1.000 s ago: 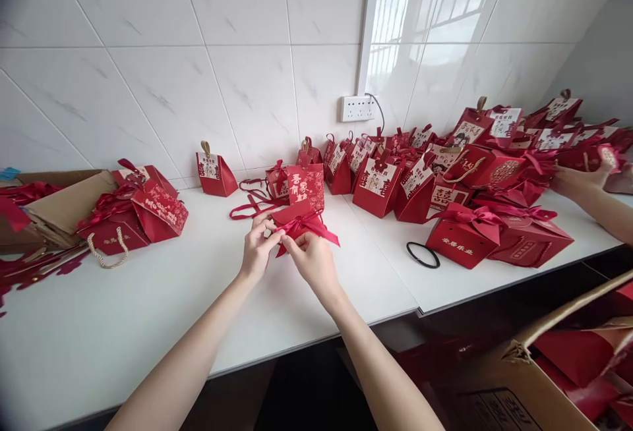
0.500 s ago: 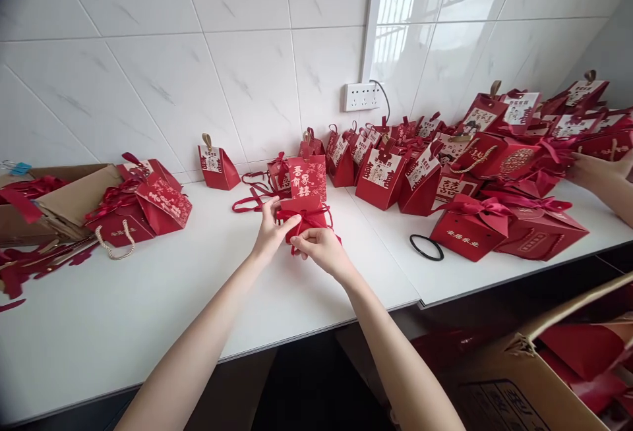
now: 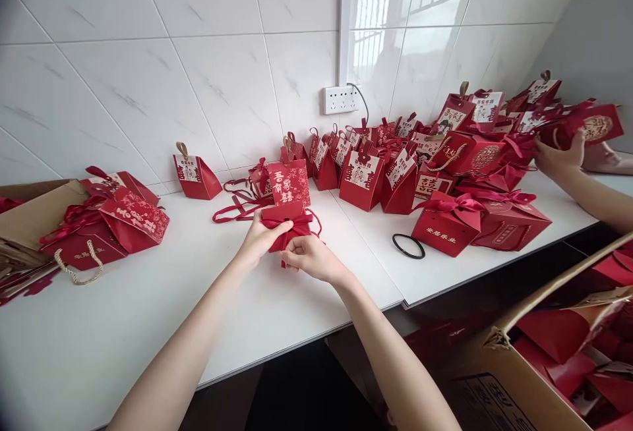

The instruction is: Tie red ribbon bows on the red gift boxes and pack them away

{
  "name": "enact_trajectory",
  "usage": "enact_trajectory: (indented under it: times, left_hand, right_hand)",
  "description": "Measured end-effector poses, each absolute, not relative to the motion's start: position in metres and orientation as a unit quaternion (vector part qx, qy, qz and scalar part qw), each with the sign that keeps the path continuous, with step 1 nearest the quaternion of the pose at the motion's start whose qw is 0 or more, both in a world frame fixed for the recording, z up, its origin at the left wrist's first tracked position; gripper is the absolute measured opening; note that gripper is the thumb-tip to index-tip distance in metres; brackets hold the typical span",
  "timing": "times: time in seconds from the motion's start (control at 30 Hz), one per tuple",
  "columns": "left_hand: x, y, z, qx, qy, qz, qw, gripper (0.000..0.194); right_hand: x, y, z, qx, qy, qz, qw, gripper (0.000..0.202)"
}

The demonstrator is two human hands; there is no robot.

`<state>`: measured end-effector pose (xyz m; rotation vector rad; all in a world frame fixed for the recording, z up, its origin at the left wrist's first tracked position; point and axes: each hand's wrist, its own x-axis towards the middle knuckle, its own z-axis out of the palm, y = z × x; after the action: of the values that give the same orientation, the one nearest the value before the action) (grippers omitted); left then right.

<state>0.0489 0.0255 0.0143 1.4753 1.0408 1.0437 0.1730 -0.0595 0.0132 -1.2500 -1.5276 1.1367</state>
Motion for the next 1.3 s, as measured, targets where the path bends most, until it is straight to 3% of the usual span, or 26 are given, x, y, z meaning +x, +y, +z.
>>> enact_trajectory:
  times: [0.2,0.33,0.53,0.67,0.9,1.13,1.3]
  left_hand:
    - [0.048,0.025,0.016,0.602,0.424,0.436,0.517,0.059]
    - [0.047,0.025,0.015,0.611,0.42,0.445,0.502,0.059]
    - [0.044,0.025,0.012,0.611,0.391,0.433,0.536,0.063]
    - [0.042,0.021,0.014,0.622,0.391,0.421,0.533,0.059]
    - [0.038,0.021,0.012,0.661,0.386,0.431,0.478,0.048]
    - [0.041,0.018,0.0,0.636,0.368,0.546,0.403,0.041]
    - [0.04,0.024,0.0,0.651,0.353,0.546,0.391,0.037]
  right_hand:
    - [0.184,-0.066,0.015,-0.5,-0.64,0.456,0.363,0.022]
    - [0.19,-0.071,0.02,-0.556,-0.611,0.466,0.315,0.036]
    - [0.207,-0.049,0.028,-0.679,-0.559,0.204,0.43,0.045]
    - [0.219,-0.027,0.03,-0.596,-0.617,0.275,0.434,0.04]
    - [0.224,-0.01,0.014,-0.476,-0.544,0.443,0.53,0.042]
    - [0.217,-0.008,0.004,-0.497,-0.508,0.416,0.568,0.043]
    - [0.211,-0.007,0.007,-0.499,-0.469,0.425,0.592,0.047]
